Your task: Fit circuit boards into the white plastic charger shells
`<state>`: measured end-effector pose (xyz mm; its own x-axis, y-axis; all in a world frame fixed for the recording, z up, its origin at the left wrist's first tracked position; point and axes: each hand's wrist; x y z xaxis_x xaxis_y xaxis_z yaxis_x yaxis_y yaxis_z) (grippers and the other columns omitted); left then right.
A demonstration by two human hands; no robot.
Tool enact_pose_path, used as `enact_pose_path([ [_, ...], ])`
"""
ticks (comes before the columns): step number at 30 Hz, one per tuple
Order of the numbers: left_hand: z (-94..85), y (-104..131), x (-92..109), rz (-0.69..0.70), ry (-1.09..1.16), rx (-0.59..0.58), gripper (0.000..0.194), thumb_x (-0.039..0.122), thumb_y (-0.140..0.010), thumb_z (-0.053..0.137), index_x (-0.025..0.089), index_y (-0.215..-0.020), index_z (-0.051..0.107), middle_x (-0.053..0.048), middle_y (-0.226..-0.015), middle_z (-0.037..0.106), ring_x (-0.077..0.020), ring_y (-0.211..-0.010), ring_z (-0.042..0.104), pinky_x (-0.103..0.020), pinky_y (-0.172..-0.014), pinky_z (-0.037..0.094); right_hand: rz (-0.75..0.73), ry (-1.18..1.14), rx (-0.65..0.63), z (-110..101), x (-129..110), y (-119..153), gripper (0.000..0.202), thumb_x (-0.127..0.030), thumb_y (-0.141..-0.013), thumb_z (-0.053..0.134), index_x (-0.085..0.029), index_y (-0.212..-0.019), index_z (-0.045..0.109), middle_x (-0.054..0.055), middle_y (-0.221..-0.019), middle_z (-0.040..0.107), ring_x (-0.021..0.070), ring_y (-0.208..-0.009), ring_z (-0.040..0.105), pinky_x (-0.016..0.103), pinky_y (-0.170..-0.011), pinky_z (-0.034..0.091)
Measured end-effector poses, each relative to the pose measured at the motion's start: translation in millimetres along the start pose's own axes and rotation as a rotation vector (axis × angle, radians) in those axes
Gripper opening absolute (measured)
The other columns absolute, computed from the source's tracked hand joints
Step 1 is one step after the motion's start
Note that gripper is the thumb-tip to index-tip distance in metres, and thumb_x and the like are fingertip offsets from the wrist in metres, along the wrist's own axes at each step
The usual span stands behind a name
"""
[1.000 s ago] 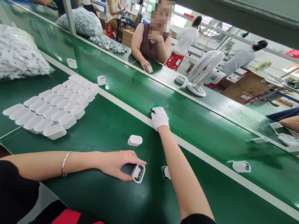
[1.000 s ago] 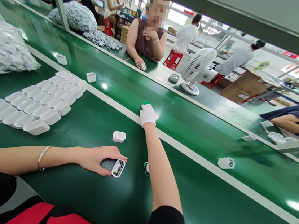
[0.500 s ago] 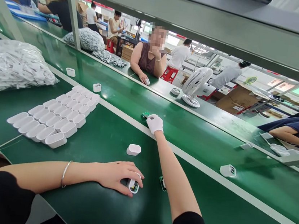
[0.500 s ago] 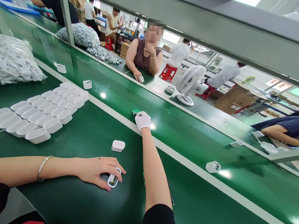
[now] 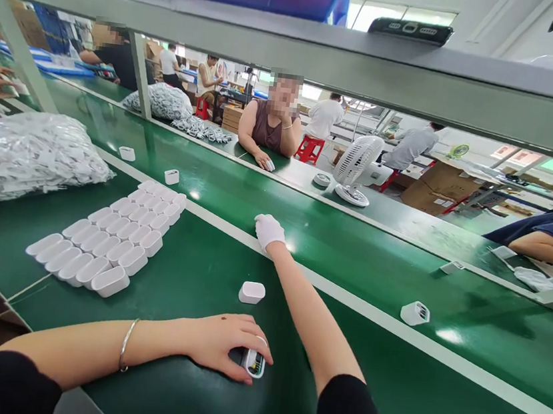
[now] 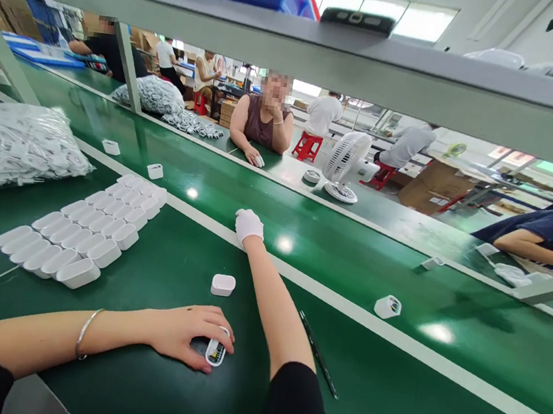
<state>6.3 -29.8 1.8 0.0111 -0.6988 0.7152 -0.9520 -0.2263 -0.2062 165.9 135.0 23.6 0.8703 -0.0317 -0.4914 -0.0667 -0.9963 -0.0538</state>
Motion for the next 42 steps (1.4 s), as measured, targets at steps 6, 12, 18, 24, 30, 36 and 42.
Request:
enact_pose_path([
  [6, 1.7, 2, -1, -0.005, -0.004, 0.023, 0.038, 0.032, -0.078, 0.068, 0.023, -0.114, 0.058, -0.006, -0.115, 0.060, -0.0206, -0.104, 0.054, -0.029, -0.097, 0.043, 0.191, -0.044, -0.022, -24, 33, 63, 0.029, -0.027, -0.093, 0.043, -0.018, -0.118, 0.055, 0.007, -0.094, 0.066, 0.0152, -0.066, 0.064, 0.031, -0.064, 0.052],
  [12, 3.5, 2, -3, -0.012, 0.010, 0.019, 0.038, 0.029, -0.077, 0.069, 0.023, -0.113, 0.058, -0.005, -0.114, 0.061, -0.0202, -0.103, 0.054, -0.029, -0.095, 0.043, 0.428, 0.130, 0.080, -71, 88, 133, 0.034, -0.028, -0.085, 0.043, -0.018, -0.114, 0.060, 0.019, -0.112, 0.061, 0.0290, -0.088, 0.064, 0.044, -0.074, 0.047],
  [18, 3.0, 0, 0, -0.064, 0.028, -0.010, 0.039, 0.026, -0.077, 0.069, 0.026, -0.114, 0.057, -0.004, -0.114, 0.061, -0.0202, -0.104, 0.054, -0.029, -0.093, 0.043, 0.411, 0.031, 0.079, -97, 118, 178, 0.032, -0.029, -0.078, 0.047, -0.022, -0.098, 0.070, 0.005, -0.091, 0.071, 0.0226, -0.089, 0.064, 0.032, -0.082, 0.047],
  [24, 3.7, 0, 0, -0.085, 0.037, -0.025, 0.040, 0.026, -0.077, 0.070, 0.027, -0.114, 0.057, -0.004, -0.115, 0.060, -0.0204, -0.105, 0.054, -0.029, -0.093, 0.043, 0.386, -0.169, 0.353, -100, 114, 217, 0.045, -0.043, -0.077, 0.045, -0.015, -0.102, 0.070, 0.008, -0.080, 0.071, 0.0192, -0.060, 0.061, 0.033, -0.061, 0.048],
  [30, 3.7, 2, 2, -0.172, 0.090, -0.042, 0.061, 0.027, -0.076, 0.072, 0.028, -0.130, 0.045, -0.005, -0.122, 0.057, -0.0217, -0.112, 0.052, -0.033, -0.097, 0.043, 0.412, 0.282, 0.068, -94, 125, 234, 0.022, -0.039, -0.067, 0.063, -0.024, -0.080, 0.073, 0.008, -0.088, 0.071, 0.0256, -0.071, 0.064, 0.033, -0.053, 0.043],
  [36, 7.9, 5, -4, -0.242, 0.150, 0.067, 0.065, 0.026, -0.062, 0.081, 0.021, -0.121, 0.054, -0.009, -0.120, 0.053, -0.0248, -0.112, 0.053, -0.035, -0.098, 0.045, 0.268, 0.028, 0.361, -74, 126, 256, 0.020, -0.034, -0.082, 0.052, -0.021, -0.086, 0.067, 0.003, -0.074, 0.070, 0.0183, -0.059, 0.063, 0.031, -0.054, 0.048],
  [42, 6.6, 4, -6, -0.153, 0.202, 0.129, 0.072, 0.007, -0.067, 0.062, 0.019, -0.135, 0.042, -0.011, -0.129, 0.053, -0.0249, -0.123, 0.047, -0.037, -0.107, 0.038, -0.455, 0.276, 0.446, -71, 69, 267, 0.040, 0.002, -0.083, 0.039, -0.028, -0.089, 0.065, -0.005, -0.082, 0.071, 0.0104, -0.068, 0.062, 0.040, -0.101, 0.031],
])
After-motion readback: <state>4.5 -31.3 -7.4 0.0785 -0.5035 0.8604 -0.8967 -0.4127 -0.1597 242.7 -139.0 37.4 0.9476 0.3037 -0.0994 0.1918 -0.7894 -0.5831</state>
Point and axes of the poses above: each hand's wrist, its own y-axis away from the middle knuckle, its own z-axis out of the palm, x = y × z
